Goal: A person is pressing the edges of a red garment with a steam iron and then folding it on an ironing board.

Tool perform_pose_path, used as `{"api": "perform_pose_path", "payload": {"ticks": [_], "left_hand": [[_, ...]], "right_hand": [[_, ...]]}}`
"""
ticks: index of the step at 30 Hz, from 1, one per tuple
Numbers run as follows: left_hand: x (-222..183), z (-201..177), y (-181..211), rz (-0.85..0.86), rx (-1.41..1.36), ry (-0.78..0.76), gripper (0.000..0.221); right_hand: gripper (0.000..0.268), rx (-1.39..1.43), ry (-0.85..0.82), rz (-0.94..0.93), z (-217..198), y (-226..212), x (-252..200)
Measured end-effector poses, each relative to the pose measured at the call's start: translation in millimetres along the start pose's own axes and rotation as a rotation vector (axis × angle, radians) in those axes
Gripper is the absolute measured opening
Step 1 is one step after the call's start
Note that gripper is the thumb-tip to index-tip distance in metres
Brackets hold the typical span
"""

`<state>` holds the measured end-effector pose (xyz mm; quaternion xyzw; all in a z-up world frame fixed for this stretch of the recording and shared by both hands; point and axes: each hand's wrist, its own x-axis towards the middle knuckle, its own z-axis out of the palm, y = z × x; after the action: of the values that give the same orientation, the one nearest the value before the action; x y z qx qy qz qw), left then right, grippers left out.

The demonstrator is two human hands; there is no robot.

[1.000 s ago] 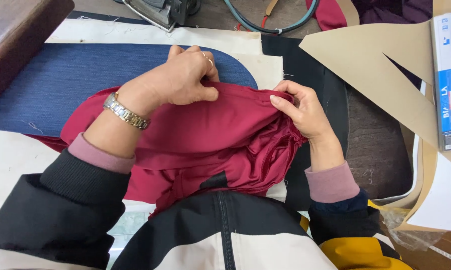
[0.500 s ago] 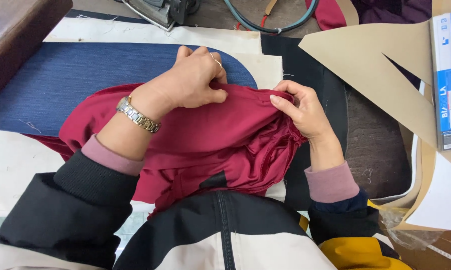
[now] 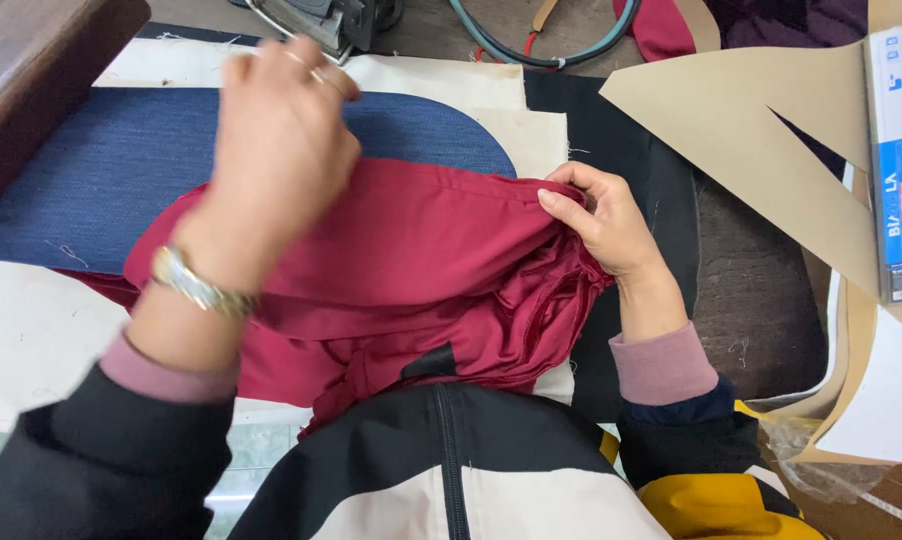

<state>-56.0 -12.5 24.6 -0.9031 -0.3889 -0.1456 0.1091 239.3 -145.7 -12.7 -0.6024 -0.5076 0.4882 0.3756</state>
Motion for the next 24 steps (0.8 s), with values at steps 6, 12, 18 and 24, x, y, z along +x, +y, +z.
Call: {"api": "perform_pose_path", "payload": {"ticks": [6,12,18,24], "left_hand": [[-46,-7,106,0.214,-0.273,-0.009,0.043],[-61,6,73,-0.055,-0.11,0.045,0.028],[-26,3,58,-0.247,-0.503,-0.021,0.011],[0,29,69,-0.33,-0.525,-0.245,0.021]], "right_hand": [[0.012,0.043,-0.007,0.068,1,-9,0],[0.01,0.057,0.087,0.003,7,3,3],[0.01,0.06,0.096,0.023,8,-3,4],[0.01,0.049,0.094,0.033,10,-9,2]]}}
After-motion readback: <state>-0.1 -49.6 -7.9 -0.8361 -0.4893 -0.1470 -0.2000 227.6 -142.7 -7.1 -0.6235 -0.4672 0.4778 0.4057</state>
